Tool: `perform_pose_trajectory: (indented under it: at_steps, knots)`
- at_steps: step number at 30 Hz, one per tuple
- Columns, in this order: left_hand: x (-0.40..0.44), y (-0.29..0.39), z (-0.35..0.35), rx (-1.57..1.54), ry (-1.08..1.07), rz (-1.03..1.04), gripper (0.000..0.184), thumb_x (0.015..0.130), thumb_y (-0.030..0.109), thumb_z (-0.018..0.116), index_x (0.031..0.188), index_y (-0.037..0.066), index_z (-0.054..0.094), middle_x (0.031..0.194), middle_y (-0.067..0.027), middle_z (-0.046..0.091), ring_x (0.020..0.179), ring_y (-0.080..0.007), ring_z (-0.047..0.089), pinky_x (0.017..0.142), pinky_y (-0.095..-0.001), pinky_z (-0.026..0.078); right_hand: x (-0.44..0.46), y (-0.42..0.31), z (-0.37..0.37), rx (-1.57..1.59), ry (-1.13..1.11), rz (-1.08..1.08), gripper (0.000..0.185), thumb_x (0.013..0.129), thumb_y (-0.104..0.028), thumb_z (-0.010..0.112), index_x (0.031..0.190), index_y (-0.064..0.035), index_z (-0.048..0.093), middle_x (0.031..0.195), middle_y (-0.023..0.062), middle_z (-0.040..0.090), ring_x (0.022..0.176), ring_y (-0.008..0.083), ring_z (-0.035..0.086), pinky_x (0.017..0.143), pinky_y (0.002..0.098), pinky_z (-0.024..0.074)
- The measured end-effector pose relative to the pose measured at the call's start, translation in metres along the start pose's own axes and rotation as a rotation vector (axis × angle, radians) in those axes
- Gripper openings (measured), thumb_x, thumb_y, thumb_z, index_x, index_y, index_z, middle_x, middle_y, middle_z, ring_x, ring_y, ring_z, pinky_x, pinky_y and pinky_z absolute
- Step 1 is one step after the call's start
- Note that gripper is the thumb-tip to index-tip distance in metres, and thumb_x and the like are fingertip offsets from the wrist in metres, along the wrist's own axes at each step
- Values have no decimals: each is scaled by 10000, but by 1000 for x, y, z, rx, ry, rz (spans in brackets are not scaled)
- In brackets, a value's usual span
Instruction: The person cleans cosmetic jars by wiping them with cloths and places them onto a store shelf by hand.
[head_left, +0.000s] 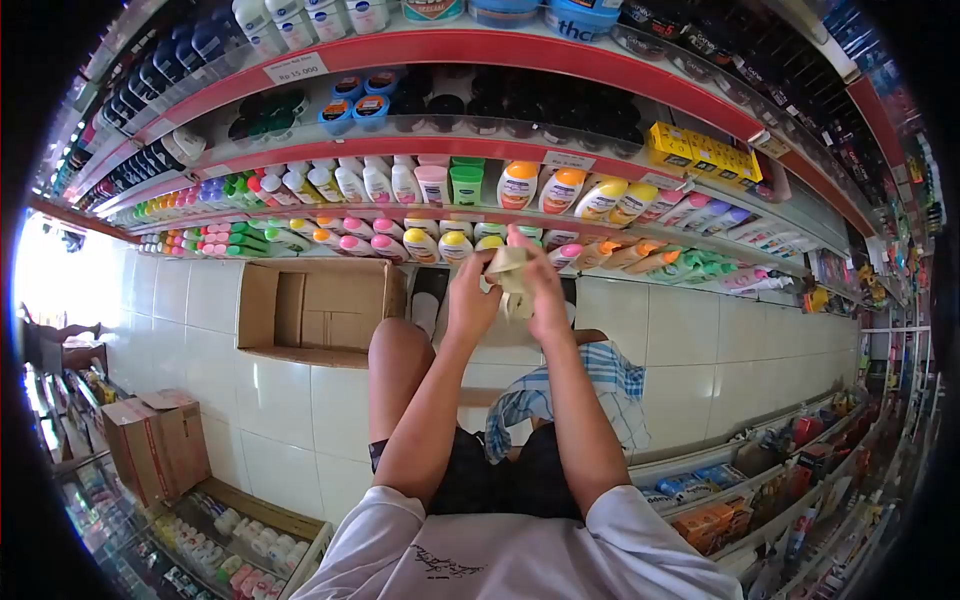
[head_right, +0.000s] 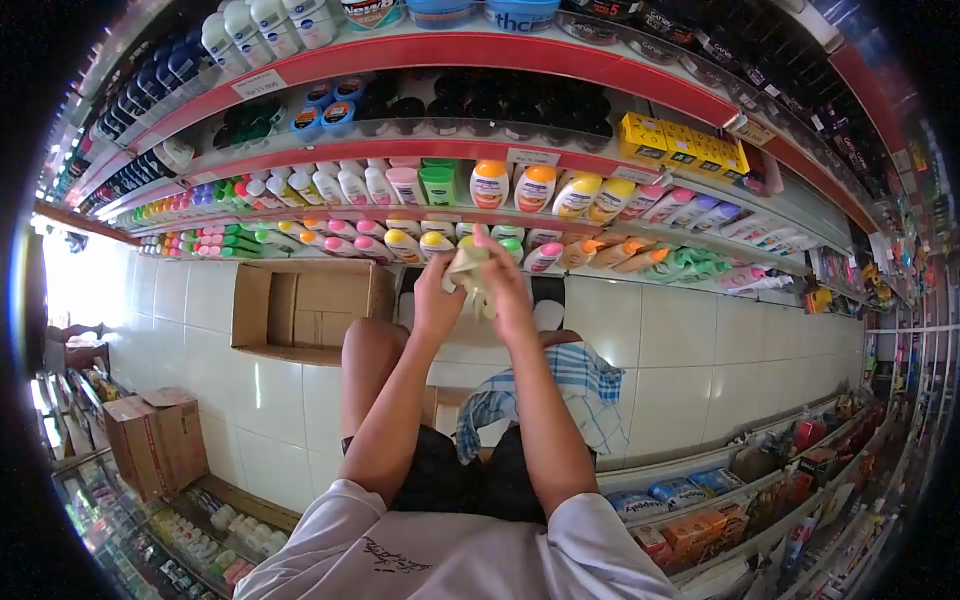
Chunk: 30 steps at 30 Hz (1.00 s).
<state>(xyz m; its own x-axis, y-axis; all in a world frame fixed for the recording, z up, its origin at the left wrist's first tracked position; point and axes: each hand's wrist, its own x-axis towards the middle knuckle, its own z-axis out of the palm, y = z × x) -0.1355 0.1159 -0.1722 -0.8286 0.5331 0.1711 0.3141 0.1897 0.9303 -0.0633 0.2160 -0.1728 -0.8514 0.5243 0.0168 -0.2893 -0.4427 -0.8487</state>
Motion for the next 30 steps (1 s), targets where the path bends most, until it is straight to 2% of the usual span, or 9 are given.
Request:
perform_pose_trajectory:
  at_steps: [3,5,8,14,19,21,23,28,30]
  knots:
    - [-2,-2,-1,49,-54,-2,340,685,-45,621,1012,18,554,936,-173,606,897,-379,577,746,-370,475,0,10,8,-268,113,36,400,932,-162,530,1301,-20,469,1311,94,498,1165,158,483,993,281,362]
    - [-3,-13,2,65,-89,-74,339,693,-45,656,1015,12,565,919,-151,623,875,-304,618,743,-342,486,0,11,4,-139,138,102,385,939,-166,520,1291,-16,473,1250,88,536,1119,152,511,971,281,385]
    - [0,-11,8,-566,-50,-159,322,720,-49,707,991,8,541,954,-53,640,911,-113,595,810,-272,480,4,14,-4,95,206,209,363,965,-188,468,1279,-5,472,1197,84,583,1063,155,557,932,295,429]
    - [4,-16,8,-492,-27,-125,349,707,-77,689,1009,18,543,1024,-60,602,918,-130,585,838,-274,457,3,16,-2,652,197,158,463,1005,-336,291,1337,-33,403,1415,114,394,1303,252,369,1089,394,280]
    - [5,-11,5,-416,-8,-155,381,690,-103,652,1036,21,555,1021,-77,589,964,-162,575,820,-297,462,3,-6,0,804,101,75,482,971,-299,425,1376,-41,379,1449,101,346,1318,213,347,1091,355,265]
    - [4,1,-1,-4,-21,114,430,669,-124,623,1070,20,562,1022,-91,590,934,-179,591,809,-296,472,1,-1,0,-304,2,18,433,946,-216,498,1335,-33,444,1430,96,377,1304,191,361,1070,312,279]
    - [4,-8,2,0,-8,198,452,653,-138,600,1077,17,571,1022,-96,589,905,-191,605,811,-270,477,0,5,-2,-263,66,88,391,941,-145,493,1314,-32,470,1391,71,430,1260,172,412,1051,297,314]
    - [2,-12,2,-613,-79,-237,403,772,-139,573,1131,32,512,1055,-72,593,986,-147,580,833,-253,471,3,6,-10,388,258,241,433,961,-212,463,1352,-33,410,1384,73,435,1222,199,442,1041,357,342]
    - [4,-11,4,-674,-36,-218,412,772,-110,615,1142,34,504,1038,-72,595,951,-140,587,821,-261,478,3,6,-7,518,195,189,474,964,-255,458,1376,-37,372,1404,85,407,1247,203,412,1048,376,332]
